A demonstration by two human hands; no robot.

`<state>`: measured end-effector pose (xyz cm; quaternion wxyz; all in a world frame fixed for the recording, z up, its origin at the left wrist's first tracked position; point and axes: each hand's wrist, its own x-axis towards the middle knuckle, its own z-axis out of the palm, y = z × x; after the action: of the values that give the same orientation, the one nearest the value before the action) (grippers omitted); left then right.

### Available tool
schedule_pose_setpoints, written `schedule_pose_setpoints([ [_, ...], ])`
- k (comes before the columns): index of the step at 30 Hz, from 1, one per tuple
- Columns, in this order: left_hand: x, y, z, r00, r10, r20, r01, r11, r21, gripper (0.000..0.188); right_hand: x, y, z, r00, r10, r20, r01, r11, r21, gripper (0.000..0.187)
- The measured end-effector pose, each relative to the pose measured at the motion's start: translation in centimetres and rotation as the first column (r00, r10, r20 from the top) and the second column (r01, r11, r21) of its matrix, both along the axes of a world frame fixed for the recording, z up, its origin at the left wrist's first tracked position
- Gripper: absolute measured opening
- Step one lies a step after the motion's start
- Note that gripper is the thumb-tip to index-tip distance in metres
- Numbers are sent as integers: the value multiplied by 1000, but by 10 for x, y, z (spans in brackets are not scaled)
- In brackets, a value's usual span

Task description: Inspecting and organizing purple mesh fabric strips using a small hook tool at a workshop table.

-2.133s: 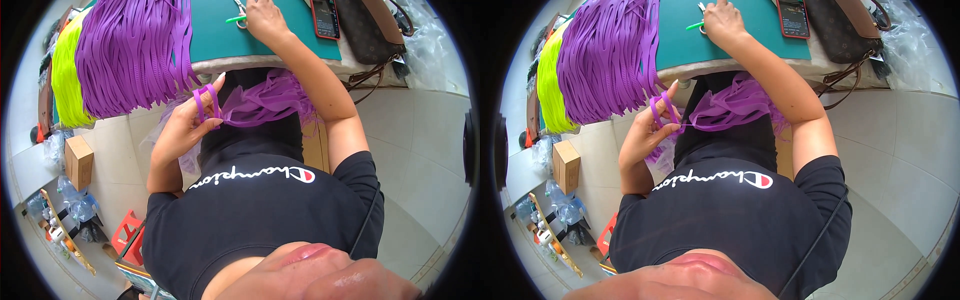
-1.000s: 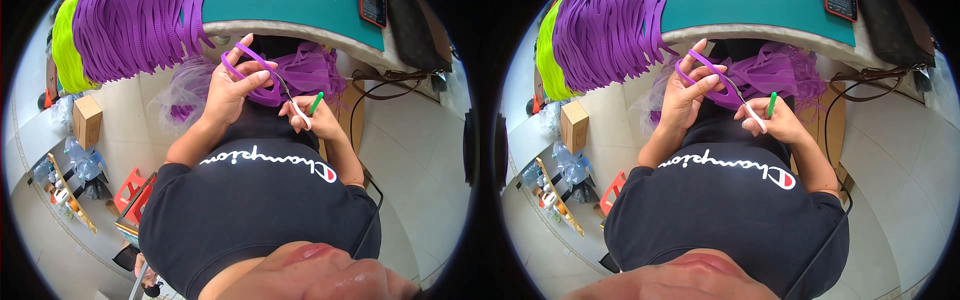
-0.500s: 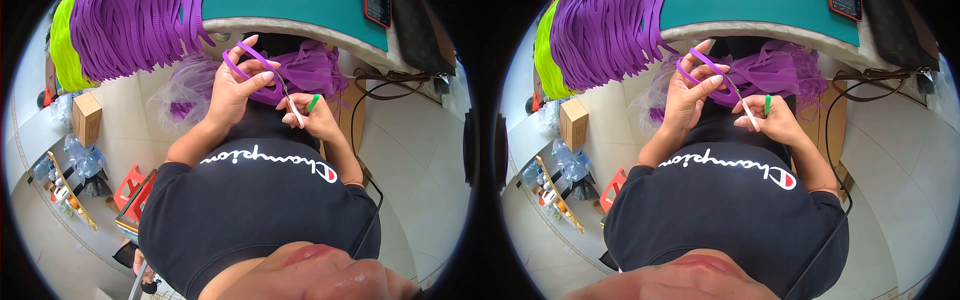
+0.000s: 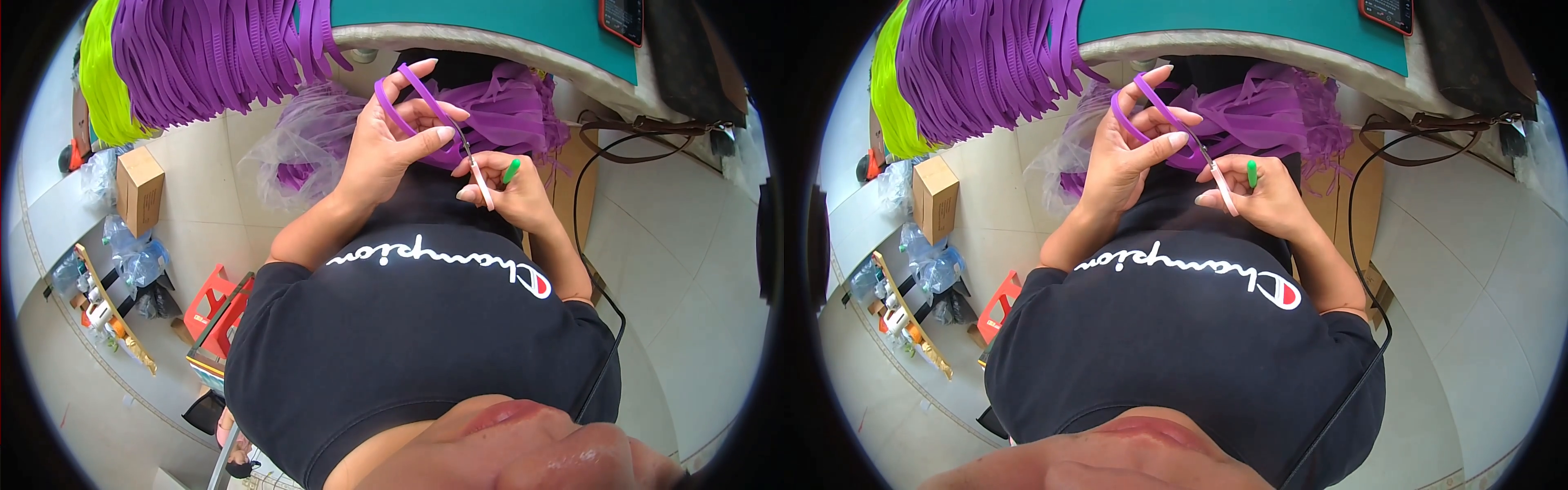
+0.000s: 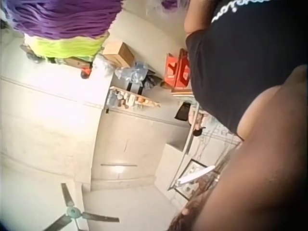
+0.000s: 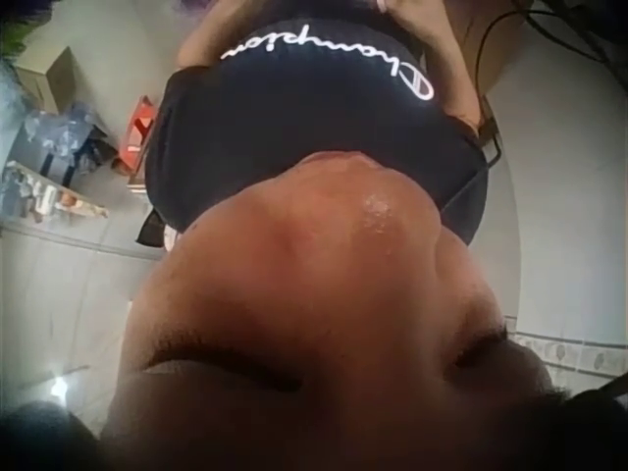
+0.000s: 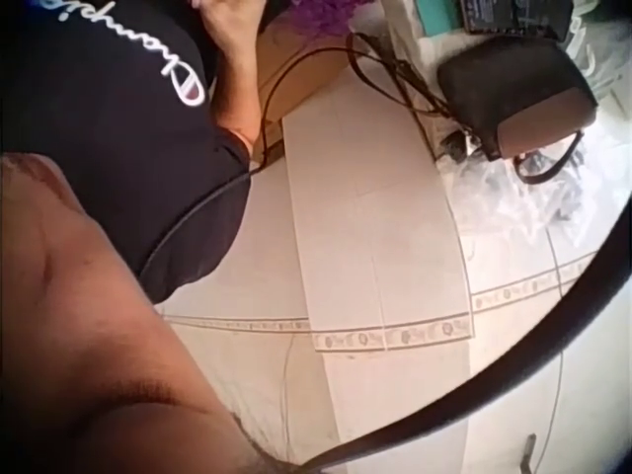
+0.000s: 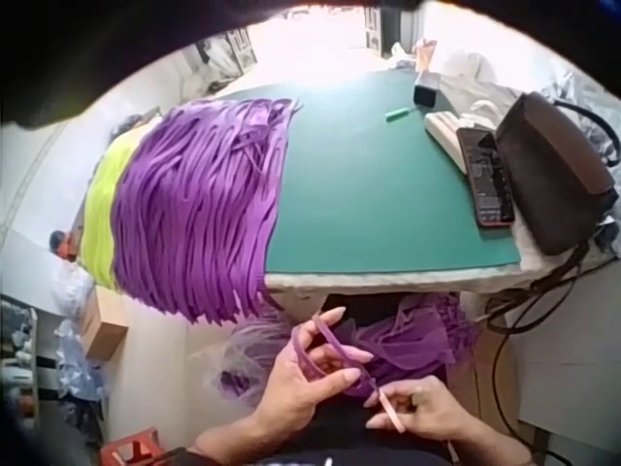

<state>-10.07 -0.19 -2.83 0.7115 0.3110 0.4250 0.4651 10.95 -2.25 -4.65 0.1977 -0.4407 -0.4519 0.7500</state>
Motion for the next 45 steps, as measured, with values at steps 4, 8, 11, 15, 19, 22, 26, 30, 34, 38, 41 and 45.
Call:
schedule_pose_setpoints([
  [4,-1,-2,1,999,-33,-15,33,999,3,74,-3,-2,1,1000,-11,-6,11,1000,-16,26],
  [8,-1,-5,1,999,-38,-15,38,999,-1,74,-3,-6,-1,999,-45,-23,44,998,-47,25],
  [11,1,-5,-2,999,-30,-18,31,999,31,74,-1,-6,-3,995,-85,-52,81,994,-66,25],
  [15,0,-3,-2,1000,-9,0,9,999,50,75,5,0,5,993,-117,-25,116,993,-29,25],
  [19,-2,-2,5,998,-27,-55,34,989,141,73,6,11,0,937,-340,-76,348,903,252,20],
  [22,-6,-3,23,985,-164,-54,172,958,231,72,1,39,5,937,-328,-116,342,930,136,45],
  [26,-13,-4,56,888,-461,-9,445,853,274,60,-31,74,22,913,-255,-319,164,944,-285,49],
  [30,-29,-10,67,897,-426,-121,443,865,234,36,-52,134,60,854,-248,-458,254,966,-48,27],
  [34,-56,-10,59,931,-284,-229,323,934,155,23,-62,222,99,833,-187,-521,389,867,310,21],
  [38,-86,6,51,984,-104,-145,131,973,190,22,-99,326,133,868,-156,-472,410,760,504,13],
  [41,-120,1,64,973,137,-188,-97,973,207,30,-189,388,144,878,-188,-440,414,760,501,11],
  [45,-123,38,94,885,389,-256,-299,896,327,38,-237,458,167,857,-374,-354,514,586,627,13],
])
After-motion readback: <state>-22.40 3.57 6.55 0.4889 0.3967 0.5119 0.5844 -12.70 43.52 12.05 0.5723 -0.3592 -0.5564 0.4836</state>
